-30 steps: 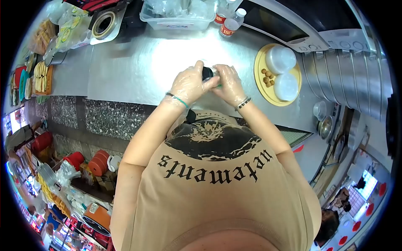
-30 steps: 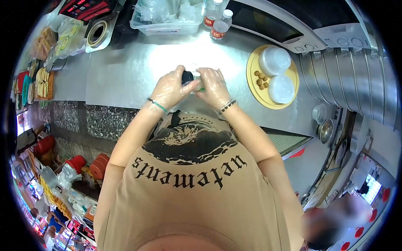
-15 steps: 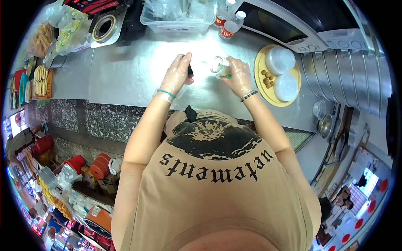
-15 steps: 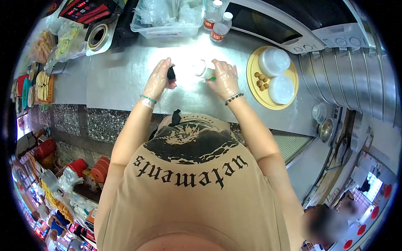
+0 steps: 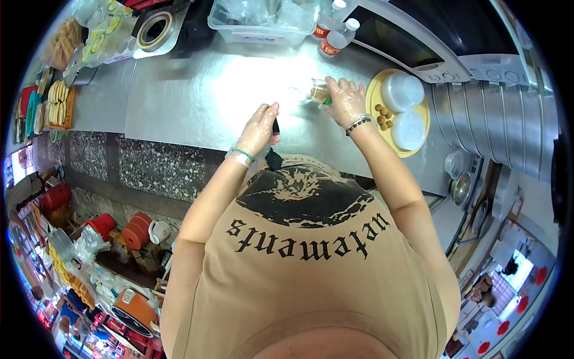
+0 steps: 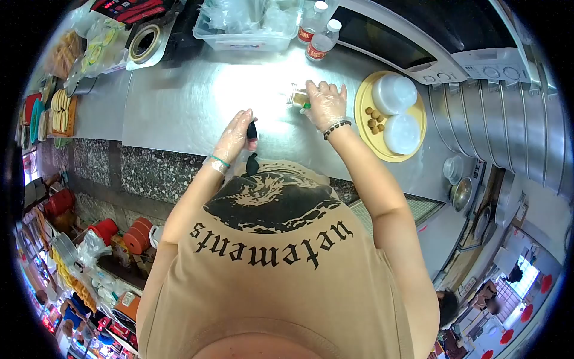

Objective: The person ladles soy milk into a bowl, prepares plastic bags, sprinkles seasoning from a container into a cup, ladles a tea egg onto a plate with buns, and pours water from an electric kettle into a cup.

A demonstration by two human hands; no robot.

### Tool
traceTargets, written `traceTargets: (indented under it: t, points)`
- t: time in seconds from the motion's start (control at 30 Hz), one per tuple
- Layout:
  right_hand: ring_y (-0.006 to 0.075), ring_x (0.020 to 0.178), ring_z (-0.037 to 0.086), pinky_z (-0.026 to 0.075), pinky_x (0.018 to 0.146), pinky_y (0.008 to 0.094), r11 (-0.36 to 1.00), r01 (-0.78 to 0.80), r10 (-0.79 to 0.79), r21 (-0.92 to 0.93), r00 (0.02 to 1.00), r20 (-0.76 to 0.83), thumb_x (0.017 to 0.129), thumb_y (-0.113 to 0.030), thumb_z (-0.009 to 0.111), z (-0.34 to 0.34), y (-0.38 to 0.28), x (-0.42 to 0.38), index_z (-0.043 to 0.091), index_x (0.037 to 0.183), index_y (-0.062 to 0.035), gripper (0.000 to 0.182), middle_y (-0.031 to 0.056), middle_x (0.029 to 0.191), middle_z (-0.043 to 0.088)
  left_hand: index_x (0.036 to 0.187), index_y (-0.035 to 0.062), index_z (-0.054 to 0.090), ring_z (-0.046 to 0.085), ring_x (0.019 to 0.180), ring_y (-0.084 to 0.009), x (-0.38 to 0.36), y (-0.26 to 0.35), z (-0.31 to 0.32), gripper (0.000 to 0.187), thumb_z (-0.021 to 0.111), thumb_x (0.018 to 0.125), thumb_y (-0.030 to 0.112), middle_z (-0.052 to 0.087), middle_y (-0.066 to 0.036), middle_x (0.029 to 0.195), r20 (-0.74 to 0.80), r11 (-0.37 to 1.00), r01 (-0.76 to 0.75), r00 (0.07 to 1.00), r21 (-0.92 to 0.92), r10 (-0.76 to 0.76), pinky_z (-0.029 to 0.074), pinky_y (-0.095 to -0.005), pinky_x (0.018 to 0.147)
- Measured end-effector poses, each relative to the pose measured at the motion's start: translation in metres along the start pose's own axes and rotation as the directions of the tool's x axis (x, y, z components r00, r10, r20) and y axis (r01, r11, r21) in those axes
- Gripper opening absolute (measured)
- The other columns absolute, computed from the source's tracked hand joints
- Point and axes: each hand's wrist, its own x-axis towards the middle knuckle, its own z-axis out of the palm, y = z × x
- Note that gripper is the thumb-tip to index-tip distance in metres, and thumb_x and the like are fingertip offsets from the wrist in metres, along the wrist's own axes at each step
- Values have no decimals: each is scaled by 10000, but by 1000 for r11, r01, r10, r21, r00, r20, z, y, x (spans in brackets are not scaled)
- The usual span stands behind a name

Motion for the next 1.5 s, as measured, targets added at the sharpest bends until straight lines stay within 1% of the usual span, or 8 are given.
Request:
traceTargets:
  t: [0.1, 0.17, 0.43, 0.7, 0.83, 1.2, 1.4, 1.5]
  points:
    - [277, 1073, 545, 312, 1037, 547, 1000, -1, 2, 19, 999, -37, 688, -302, 775, -1, -1, 2, 488, 1266, -178, 657, 94, 1103, 578, 1045, 8, 521, 495, 529, -112, -2, 1, 1, 537, 406, 949, 524, 506, -51, 693, 3, 1000, 8, 1000, 6, -8, 450, -235, 509]
    - [274, 1078, 542, 317, 1032, 544, 1000, -23, 23, 4, 998, 54, 693, -314, 772, -3, -2, 1, 491, 1259, -178, 647, 92, 1111, 577, 1050, 9, 523, 495, 532, -113, -5, -2, 3, 541, 406, 948, 527, 505, -51, 698, 19, 1000, 13, 1000, 11, -14, 454, -236, 517]
    - [269, 1084, 540, 323, 1029, 541, 999, -27, 28, -21, 999, 45, 703, -324, 766, -3, -5, 2, 488, 1253, -171, 635, 92, 1114, 576, 1061, 17, 520, 482, 524, -105, -6, -3, 6, 552, 409, 942, 544, 487, -46, 693, 9, 997, 70, 997, 26, -70, 454, -230, 519]
    - [271, 1087, 540, 320, 1032, 540, 999, -20, 20, -26, 1000, 9, 702, -312, 767, -7, -5, 5, 495, 1251, -167, 630, 91, 1111, 579, 1045, 20, 515, 467, 519, -101, -5, -6, 5, 537, 417, 945, 539, 481, -44, 691, 49, 998, 55, 997, 8, -55, 434, -231, 507]
    - [270, 1086, 540, 316, 1033, 544, 999, -13, 15, -40, 999, 32, 704, -309, 768, -12, -7, 3, 495, 1253, -170, 629, 93, 1111, 579, 1028, 27, 511, 461, 515, -107, -5, -6, 8, 519, 421, 947, 531, 477, -40, 682, 50, 999, 45, 998, -25, -44, 423, -234, 504]
    - [268, 1092, 538, 303, 1040, 554, 999, -21, 22, -28, 998, 60, 703, -316, 769, -8, -10, 0, 489, 1264, -173, 643, 91, 1113, 577, 1022, 36, 508, 455, 508, -105, -3, -9, 7, 502, 422, 949, 525, 476, -37, 669, 62, 997, 73, 995, -10, -73, 424, -234, 503]
    - [270, 1069, 546, 308, 1030, 567, 999, 5, -4, -42, 1000, 15, 690, -326, 778, -7, -8, 3, 490, 1261, -170, 659, 88, 1096, 580, 1016, 43, 505, 452, 518, -106, 2, -10, 8, 483, 423, 952, 515, 473, -35, 669, 65, 997, 59, 996, -54, -56, 414, -234, 506]
    - [269, 1067, 547, 311, 1029, 566, 998, -27, 30, -59, 998, 49, 694, -325, 775, -4, -8, 2, 490, 1263, -166, 655, 89, 1092, 581, 1019, 46, 505, 449, 526, -106, -8, -3, 8, 471, 425, 955, 506, 469, -32, 671, 90, 996, 78, 993, -37, -74, 408, -238, 510]
